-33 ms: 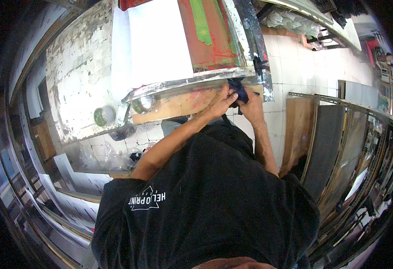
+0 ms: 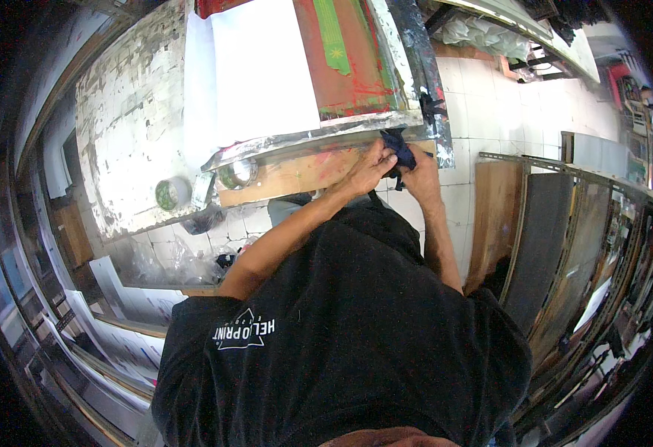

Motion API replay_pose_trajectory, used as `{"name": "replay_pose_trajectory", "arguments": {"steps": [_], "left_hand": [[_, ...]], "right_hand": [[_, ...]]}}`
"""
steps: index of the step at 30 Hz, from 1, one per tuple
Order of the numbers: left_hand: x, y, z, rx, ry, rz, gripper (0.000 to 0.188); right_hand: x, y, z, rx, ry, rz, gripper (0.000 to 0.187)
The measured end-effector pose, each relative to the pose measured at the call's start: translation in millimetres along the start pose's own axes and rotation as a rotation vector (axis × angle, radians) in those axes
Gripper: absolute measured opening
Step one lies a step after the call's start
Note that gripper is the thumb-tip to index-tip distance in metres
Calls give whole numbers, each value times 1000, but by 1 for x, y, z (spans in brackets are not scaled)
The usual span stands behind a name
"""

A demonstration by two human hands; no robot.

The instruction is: The person positions a white sheet of paper on a screen printing frame, secures it with tape, and then wipes the frame surface with a cloth. The person handles the paper, tape, and cloth while working at a cluttered table.

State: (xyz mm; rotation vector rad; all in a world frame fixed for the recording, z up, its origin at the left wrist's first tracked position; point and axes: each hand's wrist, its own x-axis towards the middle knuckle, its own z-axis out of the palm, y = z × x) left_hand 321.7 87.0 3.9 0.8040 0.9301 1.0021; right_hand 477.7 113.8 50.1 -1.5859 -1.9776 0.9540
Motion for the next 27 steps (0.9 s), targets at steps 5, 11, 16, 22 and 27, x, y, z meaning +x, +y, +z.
{"name": "replay_pose_trajectory", "arguments": {"steps": [5,11,16,22,27], "left_hand": [[0,48,-4,610,-99,-221,54],[-6,45,7,1058,-85,358,72],[12,13,7,895,-350,144,68],[24,8,19,-220,-85,-264,50],[18,20,16,424,-68,-108,58]], "right_hand": [[0,16,-17,-126,81,178,22],[-6,9,-57,148,-271,264,26],[-8,-3,-59,366,-126,163,29],[4,-9,-36,169,426,-32,25],[2,31,-5,-281,265,51,37]]}}
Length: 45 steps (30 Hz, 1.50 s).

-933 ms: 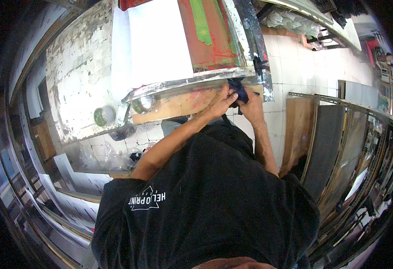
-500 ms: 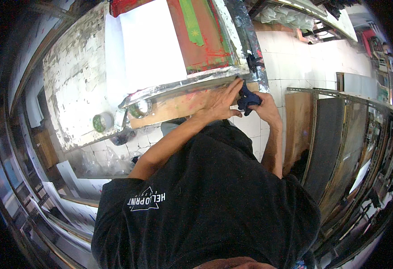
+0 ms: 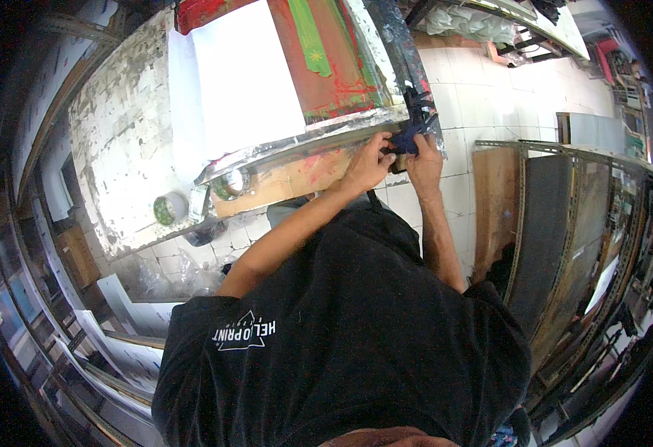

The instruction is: The person positions a white sheet of paper on a screen printing frame, secures it with tape, and then wipes the frame surface with a cloth. The person handles the paper, tape, and cloth while working at a cluttered table.

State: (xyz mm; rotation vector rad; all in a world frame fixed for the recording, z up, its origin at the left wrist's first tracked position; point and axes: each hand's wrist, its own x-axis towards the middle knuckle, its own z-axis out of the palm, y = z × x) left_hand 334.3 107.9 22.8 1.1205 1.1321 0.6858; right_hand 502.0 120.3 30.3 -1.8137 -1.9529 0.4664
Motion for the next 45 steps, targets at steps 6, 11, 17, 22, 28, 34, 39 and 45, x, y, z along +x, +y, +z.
{"name": "replay_pose_trajectory", "arguments": {"steps": [6,11,17,22,28,34,39,45], "left_hand": [[-8,30,5,854,-21,436,82],[22,-11,10,823,115,455,54],[38,-22,11,608,263,361,30],[45,-6,25,-47,176,36,23],[50,1,25,-413,129,-251,20],[35,-7,26,329,237,128,24],[29,3,23,492,49,356,20],[27,-8,17,492,21,485,38]], "right_hand": [[6,3,-4,83,-85,-68,35],[15,4,-39,279,-302,45,38],[0,6,-69,113,-190,137,73],[-17,-2,-58,-3,-192,50,90],[-19,25,-29,35,-83,-7,38],[-19,42,-36,300,-101,54,19],[3,-12,-92,440,123,97,11],[14,-37,-100,378,340,-71,10]]}}
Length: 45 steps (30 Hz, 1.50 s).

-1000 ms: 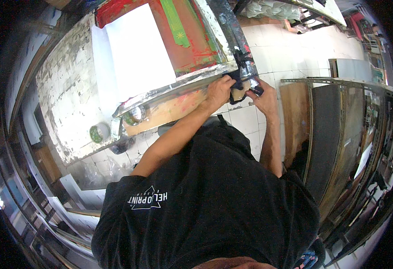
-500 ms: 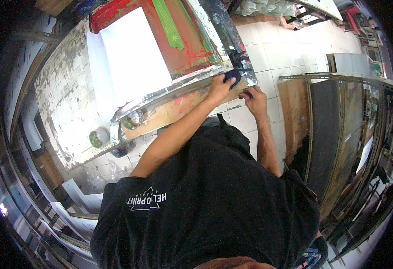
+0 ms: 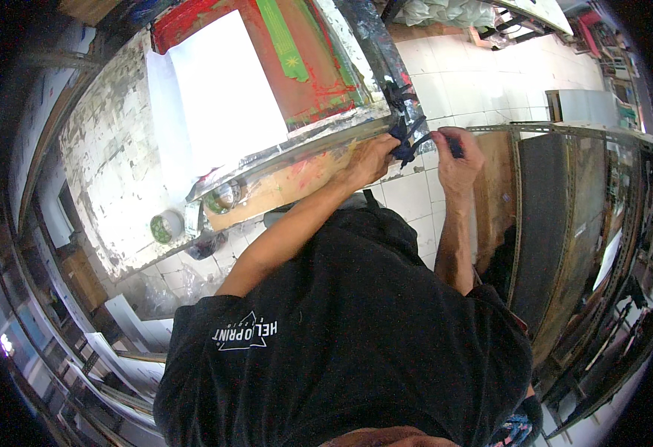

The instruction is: The person positions a white sheet of paper on a screen printing frame, secures it with tape, and then wipes the frame surface with a cloth. The person handles the paper, tape, and cloth while working at a cluttered table.

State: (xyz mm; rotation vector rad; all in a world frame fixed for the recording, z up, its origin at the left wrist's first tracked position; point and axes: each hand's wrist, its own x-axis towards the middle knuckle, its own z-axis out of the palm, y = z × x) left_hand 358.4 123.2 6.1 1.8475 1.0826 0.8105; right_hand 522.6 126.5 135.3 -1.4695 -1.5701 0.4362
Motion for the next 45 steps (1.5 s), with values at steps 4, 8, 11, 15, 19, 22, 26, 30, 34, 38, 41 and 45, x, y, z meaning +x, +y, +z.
{"name": "replay_pose_trajectory", "arguments": {"steps": [4,8,11,15,19,22,26,30,34,38,41,45], "left_hand": [[-5,-4,-2,-62,-2,-203,47],[-11,12,-12,31,69,-147,47],[-15,28,-19,146,64,-12,47],[-15,29,-12,297,30,130,45],[-8,-3,2,327,36,161,32],[1,9,-2,106,265,-162,23],[6,12,-6,214,199,-333,13],[6,15,-3,440,142,-175,15],[9,9,1,544,36,-129,18],[6,14,-6,556,4,-147,22],[5,20,-15,514,-75,-223,23],[1,23,-22,522,-93,-203,26]], "right_hand": [[-25,44,37,-7,-44,88,16],[-41,83,65,-213,-209,68,22],[-37,94,68,-315,-269,25,23],[-27,90,72,-281,-255,156,26],[-18,92,69,-220,-287,307,32],[-12,97,68,-226,-340,305,33],[-11,112,63,-81,-337,449,31],[-12,94,50,-158,-314,275,29],[-8,67,34,-71,-205,307,28],[-1,56,11,405,-104,628,26],[0,60,0,667,-82,716,27],[8,54,-14,815,-3,621,29]]}}
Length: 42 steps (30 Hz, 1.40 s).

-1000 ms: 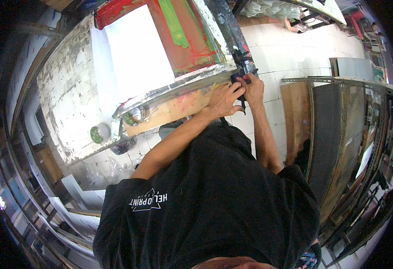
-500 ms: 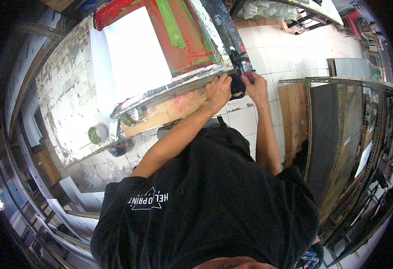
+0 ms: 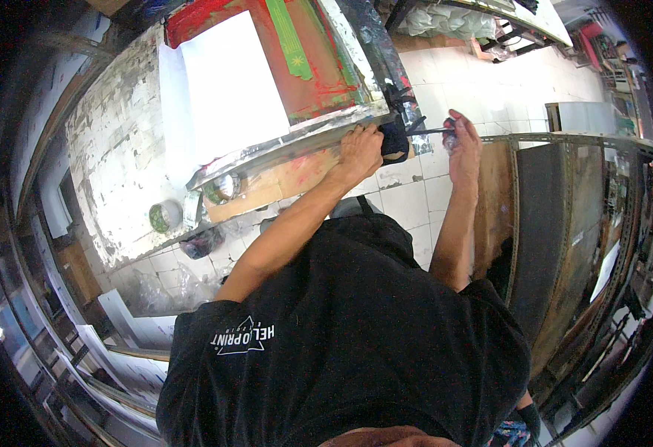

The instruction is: The person positions a white sheet of paper on a screen printing frame, secures it with tape, and then wipes the frame surface with a cloth. The person handles the paper, tape, and cloth while working at a cluttered table.

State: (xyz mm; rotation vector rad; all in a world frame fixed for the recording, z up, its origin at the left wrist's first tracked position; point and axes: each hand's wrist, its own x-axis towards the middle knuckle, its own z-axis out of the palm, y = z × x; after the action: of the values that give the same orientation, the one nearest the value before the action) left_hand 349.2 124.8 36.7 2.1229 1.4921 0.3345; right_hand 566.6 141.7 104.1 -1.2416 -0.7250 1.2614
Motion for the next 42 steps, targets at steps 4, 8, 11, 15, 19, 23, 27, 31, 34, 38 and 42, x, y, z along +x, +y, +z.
{"name": "replay_pose_trajectory", "arguments": {"steps": [4,8,11,15,19,23,27,31,34,38,42], "left_hand": [[-3,4,-7,70,-93,-16,35],[-5,5,5,194,-110,5,40],[-13,13,4,265,-117,40,40],[-20,5,10,156,-9,53,41],[-26,5,-8,-45,-22,-17,45],[-62,22,-66,-562,319,27,55],[-106,28,-95,-994,602,164,70],[-143,2,-98,-992,728,-39,72],[-176,-3,-114,-1092,830,-96,46],[-227,-37,-115,-945,1004,-215,29],[-272,-56,-106,-1045,1386,-377,32]], "right_hand": [[2,-9,-6,86,-6,-85,31],[-4,-30,-2,122,-20,-134,34],[-17,-55,5,222,-71,-164,42],[-33,-73,8,387,-265,-208,64],[-55,-68,34,482,-424,-158,78],[-86,-37,82,486,-516,-6,83],[-123,-4,133,462,-636,159,84],[-151,-12,173,375,-823,322,99],[-158,9,189,326,-951,353,104],[-183,34,220,245,-1138,503,107],[-231,57,261,136,-1335,526,109]]}}
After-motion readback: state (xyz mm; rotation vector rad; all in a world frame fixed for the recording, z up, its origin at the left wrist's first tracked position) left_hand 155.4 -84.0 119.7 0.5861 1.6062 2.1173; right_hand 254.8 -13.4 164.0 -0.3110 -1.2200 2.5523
